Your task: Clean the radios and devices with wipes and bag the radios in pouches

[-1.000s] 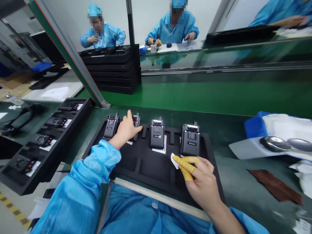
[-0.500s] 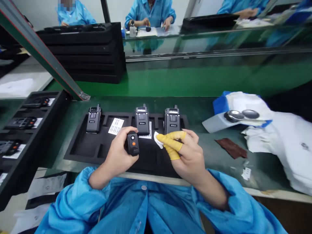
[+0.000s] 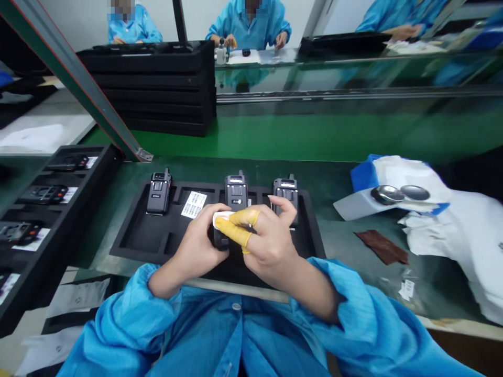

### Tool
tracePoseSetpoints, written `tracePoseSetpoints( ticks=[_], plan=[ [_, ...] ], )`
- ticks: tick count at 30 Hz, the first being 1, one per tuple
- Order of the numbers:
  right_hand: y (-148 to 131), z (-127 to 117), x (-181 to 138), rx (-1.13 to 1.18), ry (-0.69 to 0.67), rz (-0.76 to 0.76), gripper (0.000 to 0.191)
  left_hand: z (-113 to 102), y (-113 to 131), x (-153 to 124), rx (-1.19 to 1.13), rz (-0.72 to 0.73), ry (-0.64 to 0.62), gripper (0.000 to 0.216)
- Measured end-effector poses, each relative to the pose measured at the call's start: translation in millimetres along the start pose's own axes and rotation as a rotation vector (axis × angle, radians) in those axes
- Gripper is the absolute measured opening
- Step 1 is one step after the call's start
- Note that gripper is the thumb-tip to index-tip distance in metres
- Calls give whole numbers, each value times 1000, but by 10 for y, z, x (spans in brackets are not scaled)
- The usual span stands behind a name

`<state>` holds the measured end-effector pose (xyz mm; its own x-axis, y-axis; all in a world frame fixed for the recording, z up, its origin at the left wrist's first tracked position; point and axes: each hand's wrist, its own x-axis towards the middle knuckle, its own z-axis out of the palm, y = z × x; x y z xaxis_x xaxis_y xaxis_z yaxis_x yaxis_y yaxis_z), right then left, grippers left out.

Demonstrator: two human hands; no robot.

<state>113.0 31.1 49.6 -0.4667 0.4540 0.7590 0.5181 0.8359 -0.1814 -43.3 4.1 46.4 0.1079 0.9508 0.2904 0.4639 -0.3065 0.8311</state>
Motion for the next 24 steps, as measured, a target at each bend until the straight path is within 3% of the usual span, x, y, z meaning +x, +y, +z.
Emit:
tracePoseSetpoints(
  ticks=[6, 12, 18, 24],
  plan=[
    [32, -37, -75, 117, -12, 81, 42, -9, -23, 18, -14, 11, -32, 50],
    [108, -38, -80, 116, 76, 208, 31, -45, -49, 17, -19, -31, -46, 56],
    [4, 8, 35, -11, 8, 58, 39, -20, -41, 22, -46, -8, -30, 49],
    [34, 38, -129, -145, 7, 24, 33, 18, -114, -7, 5, -29, -26, 53]
  ],
)
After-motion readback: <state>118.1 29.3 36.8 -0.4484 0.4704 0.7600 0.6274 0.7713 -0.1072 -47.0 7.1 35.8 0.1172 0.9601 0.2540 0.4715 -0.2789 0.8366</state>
